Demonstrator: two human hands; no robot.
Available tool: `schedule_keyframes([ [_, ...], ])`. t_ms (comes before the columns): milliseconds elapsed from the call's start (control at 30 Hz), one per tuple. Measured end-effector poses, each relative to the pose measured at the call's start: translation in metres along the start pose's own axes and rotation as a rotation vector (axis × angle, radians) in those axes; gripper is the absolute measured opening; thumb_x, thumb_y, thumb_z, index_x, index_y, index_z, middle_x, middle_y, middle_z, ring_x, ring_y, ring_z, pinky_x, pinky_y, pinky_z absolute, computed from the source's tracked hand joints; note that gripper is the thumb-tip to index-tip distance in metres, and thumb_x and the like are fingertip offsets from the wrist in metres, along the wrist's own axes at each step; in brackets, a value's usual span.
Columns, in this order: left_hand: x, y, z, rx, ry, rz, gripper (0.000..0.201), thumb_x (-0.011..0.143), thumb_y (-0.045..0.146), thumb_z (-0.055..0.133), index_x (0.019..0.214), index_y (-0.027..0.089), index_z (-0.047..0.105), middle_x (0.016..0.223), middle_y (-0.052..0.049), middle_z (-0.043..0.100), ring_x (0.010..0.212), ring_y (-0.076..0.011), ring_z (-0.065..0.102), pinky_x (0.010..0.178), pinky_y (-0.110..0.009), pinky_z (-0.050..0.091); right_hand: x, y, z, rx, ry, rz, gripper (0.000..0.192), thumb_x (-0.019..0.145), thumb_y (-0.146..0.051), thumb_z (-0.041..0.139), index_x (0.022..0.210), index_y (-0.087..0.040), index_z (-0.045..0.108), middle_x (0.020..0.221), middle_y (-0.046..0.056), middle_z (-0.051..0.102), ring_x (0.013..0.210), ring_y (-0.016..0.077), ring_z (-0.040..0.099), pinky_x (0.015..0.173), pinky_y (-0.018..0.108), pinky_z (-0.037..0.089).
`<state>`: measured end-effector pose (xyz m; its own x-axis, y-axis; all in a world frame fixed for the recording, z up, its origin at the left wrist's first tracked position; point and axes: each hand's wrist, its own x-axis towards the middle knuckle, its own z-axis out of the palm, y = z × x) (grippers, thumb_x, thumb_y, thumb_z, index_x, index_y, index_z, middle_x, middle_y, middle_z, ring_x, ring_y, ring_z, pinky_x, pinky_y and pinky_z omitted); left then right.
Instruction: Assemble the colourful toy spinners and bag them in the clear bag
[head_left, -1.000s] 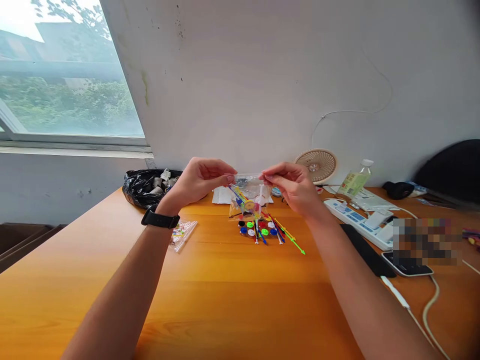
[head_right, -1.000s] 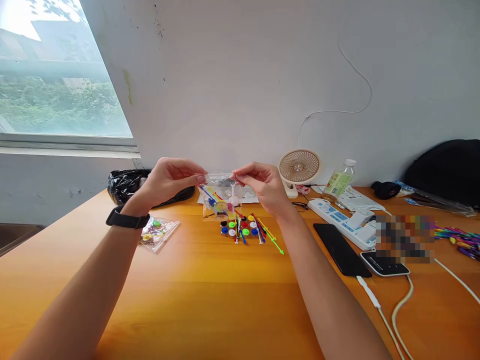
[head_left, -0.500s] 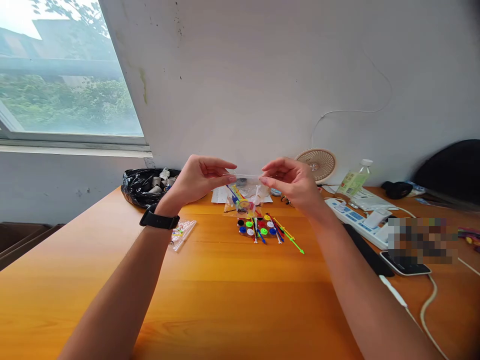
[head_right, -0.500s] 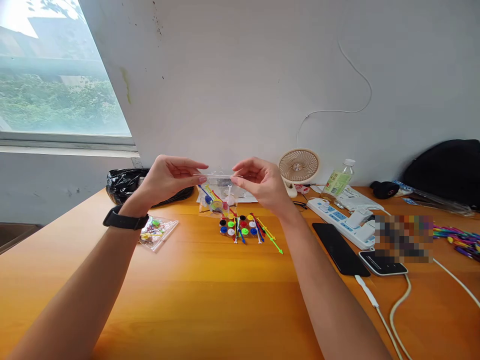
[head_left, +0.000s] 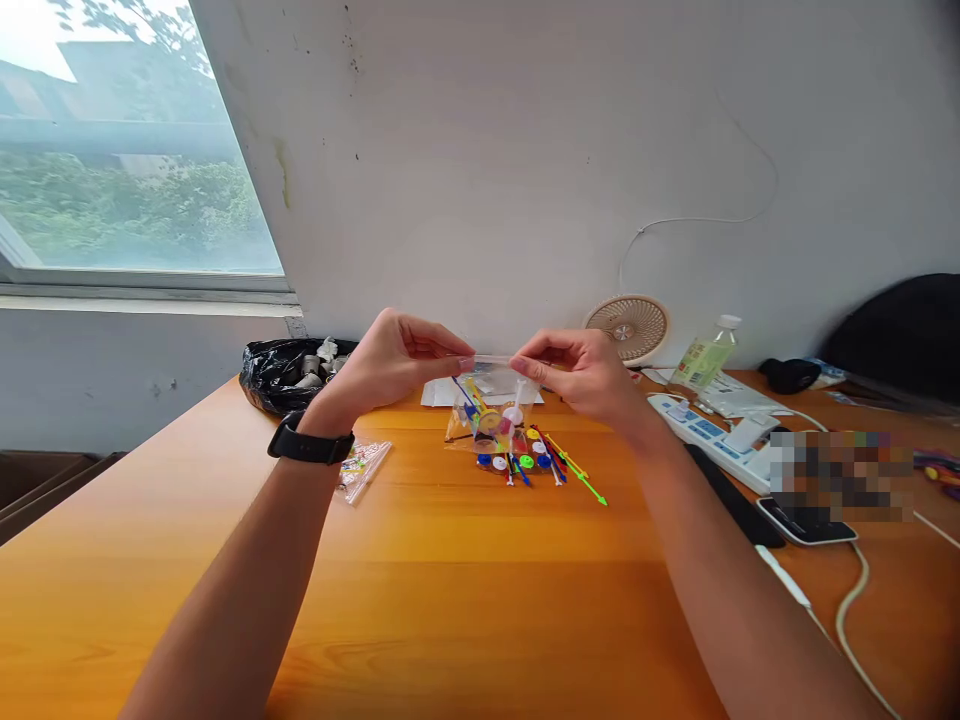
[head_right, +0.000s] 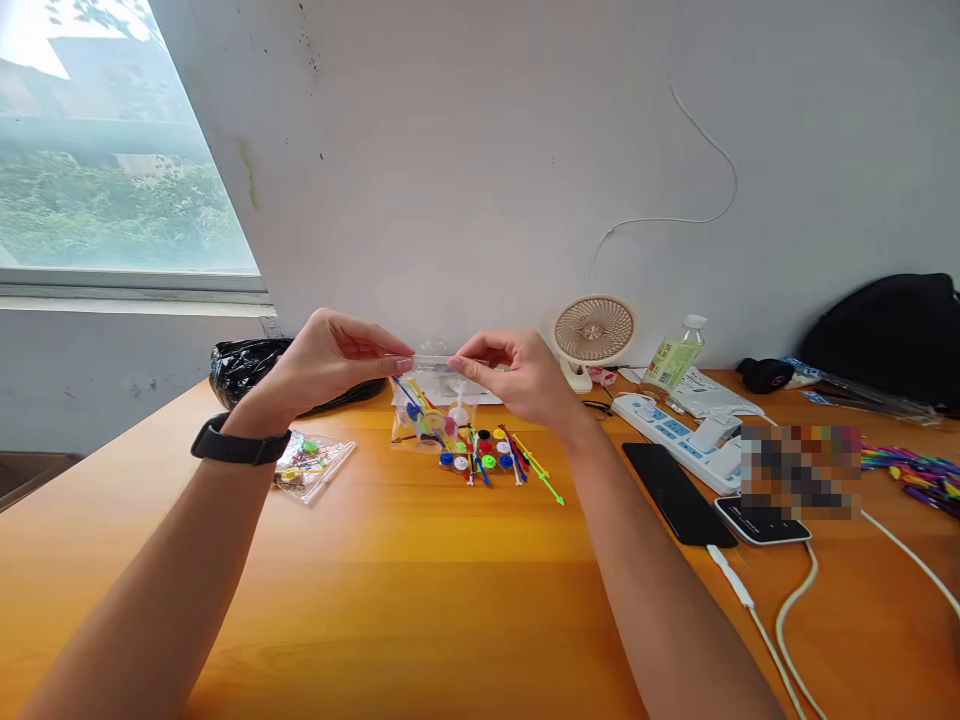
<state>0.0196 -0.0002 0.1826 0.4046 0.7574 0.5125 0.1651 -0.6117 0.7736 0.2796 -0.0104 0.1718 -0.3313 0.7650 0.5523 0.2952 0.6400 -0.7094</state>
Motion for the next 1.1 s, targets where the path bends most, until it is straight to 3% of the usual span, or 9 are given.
schedule_keyframes([
  [300,0.001,-0.008,-0.004,0.006,0.006,0.021,0.025,0.082,0.038,0.085,0.089,0.015,0.081,0.087,-0.009,0.080,0.080,-0.0185,0.076,0.077,-0.029,0.064,0.004,0.013,-0.005,0.202,0.023,0.029,0.037,0.084,-0.057,0.083,0.087,-0.022,0.070,0.072,0.002,0.069,0.065,0.0156,0.062,0.061,0.030,0.054],
  [533,0.004,-0.016,-0.005,-0.032,0.030,0.043,0.026,0.082,0.039,0.085,0.090,0.015,0.080,0.087,-0.009,0.079,0.081,-0.0179,0.075,0.076,-0.028,0.063,0.004,0.015,-0.004,0.169,0.012,0.008,0.035,0.089,-0.055,0.078,0.092,-0.022,0.067,0.079,0.003,0.069,0.071,0.0163,0.063,0.068,0.031,0.056],
  [733,0.004,-0.018,-0.006,-0.053,0.063,0.051,0.025,0.081,0.037,0.086,0.091,0.015,0.081,0.087,-0.009,0.079,0.080,-0.0178,0.074,0.074,-0.028,0.062,0.001,0.009,-0.003,0.171,-0.027,0.018,0.029,0.091,-0.045,0.077,0.110,-0.023,0.074,0.082,0.002,0.071,0.072,0.0156,0.063,0.071,0.032,0.058],
  [967,0.001,-0.014,-0.007,-0.088,0.051,0.027,0.023,0.078,0.036,0.088,0.091,0.017,0.084,0.091,-0.010,0.081,0.087,-0.0214,0.077,0.081,-0.033,0.065,0.001,0.010,-0.003,0.206,0.106,-0.010,0.012,0.086,-0.034,0.076,0.092,-0.026,0.084,0.077,0.002,0.073,0.070,0.0161,0.064,0.065,0.032,0.056],
  [1100,0.001,-0.015,-0.007,-0.158,0.096,0.037,0.018,0.076,0.035,0.088,0.088,0.021,0.086,0.090,-0.009,0.082,0.090,-0.0240,0.078,0.083,-0.035,0.065,0.002,0.014,-0.003,0.270,0.147,-0.022,0.013,0.085,-0.030,0.072,0.083,-0.027,0.084,0.083,0.004,0.075,0.077,0.0186,0.067,0.068,0.033,0.056],
])
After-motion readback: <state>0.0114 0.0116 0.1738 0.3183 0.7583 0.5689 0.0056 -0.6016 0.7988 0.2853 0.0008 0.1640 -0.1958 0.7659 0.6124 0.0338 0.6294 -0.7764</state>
